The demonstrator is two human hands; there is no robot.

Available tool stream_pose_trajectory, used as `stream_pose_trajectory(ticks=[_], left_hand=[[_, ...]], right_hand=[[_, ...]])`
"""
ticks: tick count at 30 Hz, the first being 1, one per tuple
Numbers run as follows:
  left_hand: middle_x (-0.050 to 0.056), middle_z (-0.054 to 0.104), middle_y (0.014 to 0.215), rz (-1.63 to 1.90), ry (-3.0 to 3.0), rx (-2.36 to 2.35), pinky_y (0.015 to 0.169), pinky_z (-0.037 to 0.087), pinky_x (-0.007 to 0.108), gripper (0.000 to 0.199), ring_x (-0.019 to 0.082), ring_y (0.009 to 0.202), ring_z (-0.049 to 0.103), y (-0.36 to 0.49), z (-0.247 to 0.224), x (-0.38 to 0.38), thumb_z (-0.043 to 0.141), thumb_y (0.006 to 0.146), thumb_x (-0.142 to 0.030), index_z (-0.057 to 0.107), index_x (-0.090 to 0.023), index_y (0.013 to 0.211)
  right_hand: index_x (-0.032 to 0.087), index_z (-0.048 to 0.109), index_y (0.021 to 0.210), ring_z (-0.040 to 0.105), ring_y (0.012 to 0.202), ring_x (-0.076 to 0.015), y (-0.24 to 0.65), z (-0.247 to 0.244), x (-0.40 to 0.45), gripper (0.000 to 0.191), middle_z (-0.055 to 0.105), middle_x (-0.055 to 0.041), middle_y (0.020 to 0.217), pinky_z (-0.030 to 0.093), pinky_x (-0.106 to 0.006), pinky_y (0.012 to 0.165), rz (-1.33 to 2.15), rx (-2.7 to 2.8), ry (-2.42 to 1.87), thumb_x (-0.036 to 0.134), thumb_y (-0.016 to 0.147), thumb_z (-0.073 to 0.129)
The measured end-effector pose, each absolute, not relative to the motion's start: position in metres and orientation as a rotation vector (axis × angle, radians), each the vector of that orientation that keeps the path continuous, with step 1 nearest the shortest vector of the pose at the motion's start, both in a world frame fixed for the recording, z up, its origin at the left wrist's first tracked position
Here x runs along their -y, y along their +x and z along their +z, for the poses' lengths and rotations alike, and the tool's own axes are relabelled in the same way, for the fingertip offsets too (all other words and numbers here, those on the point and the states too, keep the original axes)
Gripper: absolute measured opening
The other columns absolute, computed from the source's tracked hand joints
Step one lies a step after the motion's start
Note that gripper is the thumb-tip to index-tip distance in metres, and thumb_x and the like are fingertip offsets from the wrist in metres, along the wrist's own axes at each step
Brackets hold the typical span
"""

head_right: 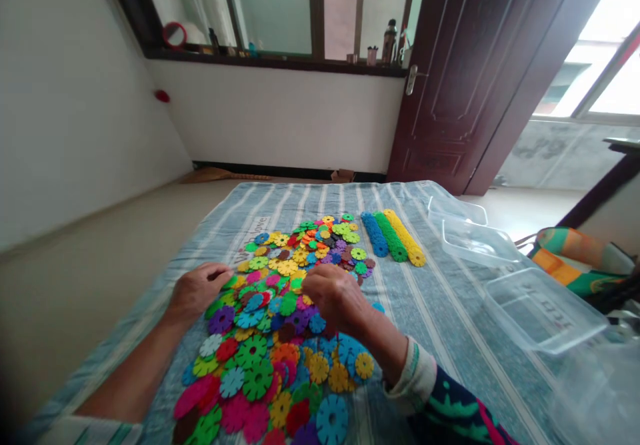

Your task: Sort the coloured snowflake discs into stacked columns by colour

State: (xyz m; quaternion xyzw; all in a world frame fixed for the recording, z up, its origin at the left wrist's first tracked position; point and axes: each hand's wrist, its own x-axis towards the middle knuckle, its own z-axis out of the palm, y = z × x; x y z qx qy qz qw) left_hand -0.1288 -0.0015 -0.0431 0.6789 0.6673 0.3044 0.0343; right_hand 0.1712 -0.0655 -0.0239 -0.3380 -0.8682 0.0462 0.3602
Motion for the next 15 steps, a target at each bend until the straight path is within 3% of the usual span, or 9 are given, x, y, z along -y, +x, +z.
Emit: stream_pose_trajectory(ticks=[7,15], left_hand=[[0.002,0.071,0.082,0.907,2.058,-2.088,0.071,0.048,0.025,0.027,0.019,0.074,0.064,-0.132,-0.040,-0.004,0.050,0.065,-0.042,0.067,-0.021,0.069],[0.002,0.071,0.084,0.868,2.056,-2.121,0.071,0.047,0.024,0.028,0.018,0.076,0.064,-0.132,-0.039,-0.005,0.050,0.066,-0.042,0.068,-0.021,0.071]], right_hand=[[0.020,0.072,0.075,0.063,0.071,-0.0163,0.297,-0.009,0.048,0.024,0.070,-0.0030,0.077,0.048,-0.028,0.070,0.196,1.722,-1.394,0.034,0.084,0.055],[0.021,0.076,0.080,0.065,0.082,-0.0216,0.388,-0.035,0.043,0.026,0.074,-0.0032,0.082,0.048,-0.032,0.076,0.137,1.541,-1.759,0.036,0.077,0.054]])
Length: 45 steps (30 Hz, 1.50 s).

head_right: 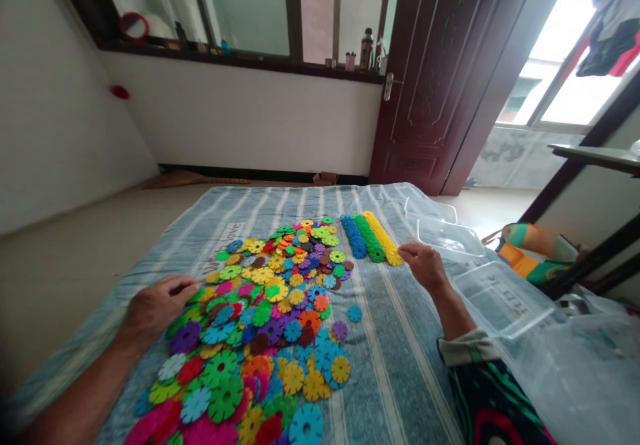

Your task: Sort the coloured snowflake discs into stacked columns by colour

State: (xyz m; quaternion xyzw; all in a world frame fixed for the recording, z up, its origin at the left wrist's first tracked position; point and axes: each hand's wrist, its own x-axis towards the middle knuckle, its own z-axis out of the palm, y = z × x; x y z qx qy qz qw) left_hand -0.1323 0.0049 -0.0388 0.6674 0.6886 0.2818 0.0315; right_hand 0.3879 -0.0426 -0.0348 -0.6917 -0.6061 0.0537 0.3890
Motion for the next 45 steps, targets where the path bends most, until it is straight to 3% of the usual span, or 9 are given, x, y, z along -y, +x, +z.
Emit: stream_pose_trajectory(ticks=[12,20,35,45], left_hand=[[0.002,0.072,0.082,0.876,2.053,-2.116,0.071,0.048,0.025,0.029,0.019,0.077,0.066,-0.130,-0.037,-0.003,0.050,0.066,-0.043,0.068,-0.021,0.070],[0.002,0.072,0.081,0.898,2.066,-2.111,0.070,0.048,0.024,0.026,0.019,0.076,0.065,-0.132,-0.037,-0.004,0.051,0.064,-0.043,0.067,-0.022,0.069],[0.002,0.072,0.079,0.907,2.069,-2.098,0.069,0.048,0.025,0.025,0.019,0.074,0.064,-0.129,-0.037,-0.002,0.051,0.066,-0.040,0.067,-0.022,0.068],[0.002,0.070,0.076,0.935,2.079,-2.090,0.070,0.047,0.024,0.025,0.016,0.071,0.062,-0.125,-0.042,0.006,0.049,0.069,-0.038,0.067,-0.021,0.066]], right_hand=[[0.028,0.074,0.098,0.062,0.078,-0.0177,0.393,-0.058,0.032,0.031,0.069,-0.0022,0.088,0.041,-0.027,0.067,-0.062,1.716,-2.028,0.039,0.087,0.047],[0.022,0.066,0.116,0.065,0.080,-0.0199,0.385,-0.059,0.035,0.043,0.069,-0.0053,0.098,0.045,-0.030,0.070,-0.017,1.637,-2.126,0.044,0.080,0.057],[0.023,0.069,0.104,0.064,0.080,-0.0201,0.378,-0.063,0.034,0.033,0.070,-0.0051,0.096,0.041,-0.028,0.068,-0.086,1.679,-2.131,0.037,0.076,0.059],[0.020,0.066,0.114,0.065,0.084,-0.0273,0.382,-0.068,0.041,0.048,0.070,-0.0098,0.101,0.043,-0.034,0.063,-0.189,1.633,-2.213,0.052,0.081,0.051]])
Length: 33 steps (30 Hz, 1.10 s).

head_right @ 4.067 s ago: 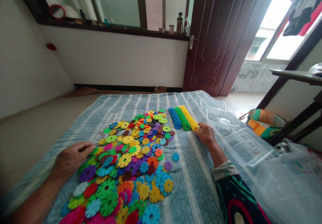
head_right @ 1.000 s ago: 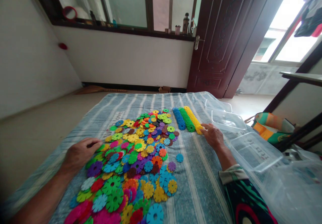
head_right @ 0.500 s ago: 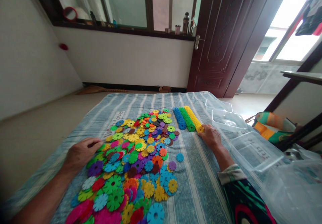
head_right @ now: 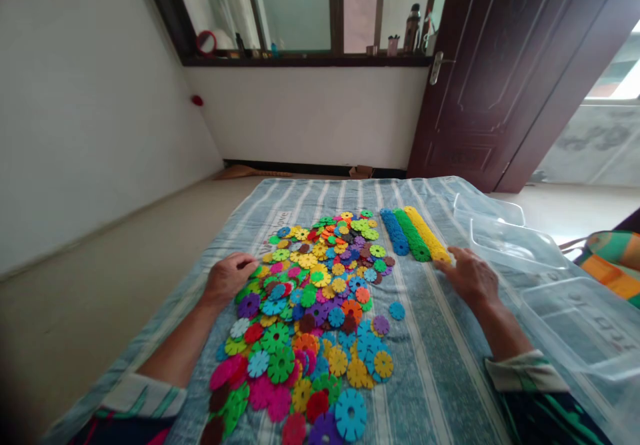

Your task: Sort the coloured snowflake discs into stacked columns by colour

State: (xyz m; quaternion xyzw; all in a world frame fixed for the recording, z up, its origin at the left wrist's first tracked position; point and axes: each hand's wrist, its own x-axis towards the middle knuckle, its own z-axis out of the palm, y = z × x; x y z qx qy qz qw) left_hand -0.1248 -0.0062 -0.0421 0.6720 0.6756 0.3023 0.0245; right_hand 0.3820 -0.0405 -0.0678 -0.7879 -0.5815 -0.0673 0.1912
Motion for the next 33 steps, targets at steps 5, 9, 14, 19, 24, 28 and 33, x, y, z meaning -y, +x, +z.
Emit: stream_pose_trajectory(ticks=[5,9,14,19,24,28,33], left_hand=[[0.003,0.069,0.077,0.933,2.059,-2.079,0.070,0.047,0.025,0.026,0.016,0.070,0.062,-0.123,-0.043,0.008,0.049,0.070,-0.037,0.068,-0.019,0.068],[0.003,0.068,0.077,0.939,2.072,-2.059,0.070,0.047,0.025,0.026,0.016,0.071,0.061,-0.124,-0.045,0.008,0.048,0.071,-0.037,0.067,-0.019,0.067],[0.004,0.066,0.075,0.949,2.075,-2.053,0.070,0.046,0.026,0.027,0.016,0.070,0.061,-0.125,-0.048,0.007,0.047,0.072,-0.037,0.067,-0.018,0.067],[0.003,0.066,0.074,0.948,2.075,-2.053,0.069,0.045,0.024,0.026,0.016,0.070,0.060,-0.125,-0.049,0.008,0.048,0.071,-0.036,0.067,-0.018,0.066],[0.003,0.067,0.076,0.962,2.063,-2.046,0.070,0.045,0.024,0.026,0.015,0.071,0.060,-0.125,-0.050,0.008,0.049,0.071,-0.035,0.068,-0.018,0.067],[0.002,0.068,0.075,0.965,2.056,-2.051,0.069,0.045,0.024,0.025,0.015,0.072,0.060,-0.124,-0.049,0.008,0.049,0.071,-0.034,0.068,-0.019,0.067],[0.003,0.068,0.076,0.959,2.064,-2.051,0.069,0.046,0.024,0.026,0.015,0.070,0.061,-0.123,-0.046,0.009,0.049,0.071,-0.036,0.068,-0.018,0.067]], right_hand=[[0.022,0.069,0.105,0.065,0.079,-0.0247,0.341,-0.045,0.050,0.036,0.068,-0.0076,0.099,0.045,-0.034,0.063,-0.272,1.743,-1.977,0.045,0.085,0.051],[0.023,0.071,0.096,0.065,0.090,-0.0215,0.281,-0.033,0.060,0.026,0.067,-0.0062,0.104,0.049,-0.034,0.078,-0.107,2.010,-1.515,0.039,0.088,0.053],[0.021,0.070,0.101,0.055,0.112,-0.0267,0.208,-0.028,0.062,0.023,0.060,-0.0104,0.123,0.045,-0.040,0.092,0.021,2.304,-1.303,0.035,0.085,0.062],[0.017,0.069,0.091,0.050,0.116,-0.0262,0.171,-0.030,0.051,0.026,0.058,-0.0127,0.121,0.041,-0.039,0.095,0.184,2.478,-1.395,0.041,0.085,0.062],[0.020,0.069,0.086,0.051,0.110,-0.0233,0.164,-0.035,0.048,0.021,0.059,-0.0088,0.115,0.039,-0.037,0.092,0.201,2.473,-1.409,0.039,0.086,0.062],[0.019,0.068,0.086,0.053,0.105,-0.0226,0.162,-0.034,0.050,0.020,0.060,-0.0081,0.108,0.038,-0.036,0.089,0.132,2.465,-1.373,0.038,0.086,0.063],[0.017,0.066,0.082,0.053,0.098,-0.0212,0.153,-0.033,0.048,0.024,0.061,-0.0074,0.098,0.037,-0.034,0.085,0.101,2.463,-1.371,0.040,0.089,0.059]])
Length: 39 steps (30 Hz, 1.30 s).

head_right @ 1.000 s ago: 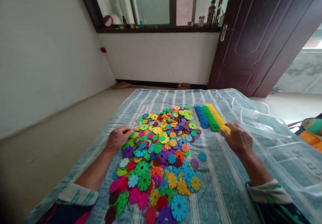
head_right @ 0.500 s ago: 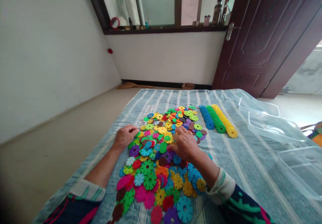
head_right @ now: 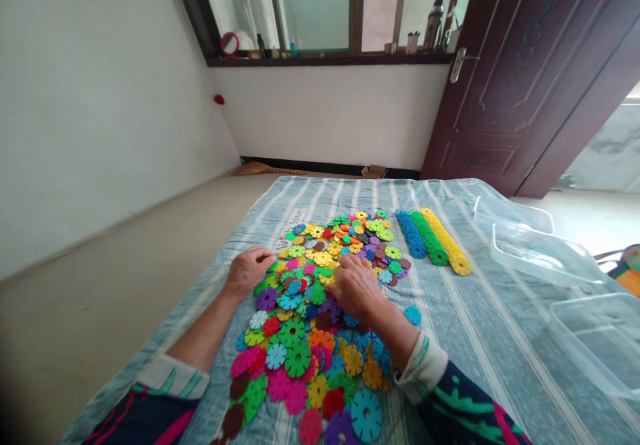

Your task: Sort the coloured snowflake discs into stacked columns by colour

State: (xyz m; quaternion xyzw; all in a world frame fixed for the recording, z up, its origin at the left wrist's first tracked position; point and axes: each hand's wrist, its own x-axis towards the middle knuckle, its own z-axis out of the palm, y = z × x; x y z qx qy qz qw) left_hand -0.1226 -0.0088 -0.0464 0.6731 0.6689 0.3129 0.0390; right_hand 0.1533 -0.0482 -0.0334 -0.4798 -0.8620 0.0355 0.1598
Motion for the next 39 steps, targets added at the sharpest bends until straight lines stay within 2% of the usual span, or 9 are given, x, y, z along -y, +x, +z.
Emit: stream_pose_trajectory(ticks=[7,11,18,24,26,34,39], left_hand=[[0.004,0.069,0.078,0.930,2.081,-2.061,0.070,0.046,0.025,0.030,0.017,0.073,0.062,-0.128,-0.046,0.004,0.047,0.070,-0.040,0.068,-0.019,0.069],[0.005,0.069,0.080,0.906,2.088,-2.068,0.072,0.047,0.026,0.031,0.018,0.073,0.063,-0.131,-0.046,0.001,0.047,0.070,-0.041,0.068,-0.019,0.070],[0.003,0.071,0.080,0.887,2.093,-2.079,0.069,0.047,0.025,0.028,0.018,0.074,0.064,-0.131,-0.042,-0.001,0.048,0.069,-0.041,0.068,-0.021,0.070],[0.002,0.071,0.083,0.852,2.071,-2.111,0.071,0.047,0.024,0.027,0.017,0.075,0.064,-0.131,-0.037,-0.003,0.050,0.068,-0.041,0.068,-0.021,0.071],[0.003,0.072,0.085,0.837,2.066,-2.113,0.071,0.047,0.024,0.028,0.017,0.076,0.065,-0.130,-0.036,-0.003,0.050,0.068,-0.041,0.068,-0.020,0.072],[0.001,0.072,0.083,0.881,2.029,-2.123,0.071,0.048,0.024,0.025,0.018,0.076,0.065,-0.132,-0.036,-0.005,0.053,0.066,-0.041,0.068,-0.022,0.070],[0.000,0.072,0.083,0.894,2.026,-2.121,0.070,0.048,0.024,0.023,0.018,0.075,0.064,-0.133,-0.036,-0.006,0.054,0.065,-0.040,0.068,-0.022,0.068]], right_hand=[[0.018,0.062,0.070,0.052,0.082,-0.0179,0.146,-0.041,0.045,0.023,0.060,-0.0050,0.080,0.036,-0.032,0.078,-0.111,2.447,-1.217,0.022,0.091,0.054],[0.017,0.062,0.068,0.053,0.081,-0.0166,0.153,-0.038,0.047,0.023,0.063,-0.0052,0.083,0.037,-0.030,0.078,-0.134,2.370,-1.049,0.011,0.088,0.052],[0.019,0.066,0.075,0.060,0.085,-0.0157,0.218,-0.025,0.044,0.026,0.068,-0.0065,0.093,0.044,-0.027,0.077,0.151,1.990,-1.037,0.021,0.092,0.047],[0.020,0.069,0.077,0.059,0.069,-0.0163,0.329,-0.031,0.032,0.028,0.067,-0.0033,0.078,0.044,-0.028,0.068,0.065,1.594,-1.552,0.036,0.086,0.047],[0.020,0.070,0.078,0.058,0.070,-0.0169,0.357,-0.038,0.032,0.031,0.068,-0.0034,0.077,0.044,-0.028,0.069,0.051,1.518,-1.660,0.039,0.084,0.046],[0.020,0.073,0.079,0.061,0.083,-0.0190,0.389,-0.055,0.035,0.035,0.070,-0.0050,0.084,0.043,-0.028,0.074,0.093,1.507,-1.872,0.038,0.083,0.043],[0.018,0.075,0.083,0.061,0.081,-0.0185,0.393,-0.061,0.033,0.036,0.070,-0.0058,0.088,0.041,-0.027,0.072,0.088,1.569,-1.974,0.035,0.084,0.043]])
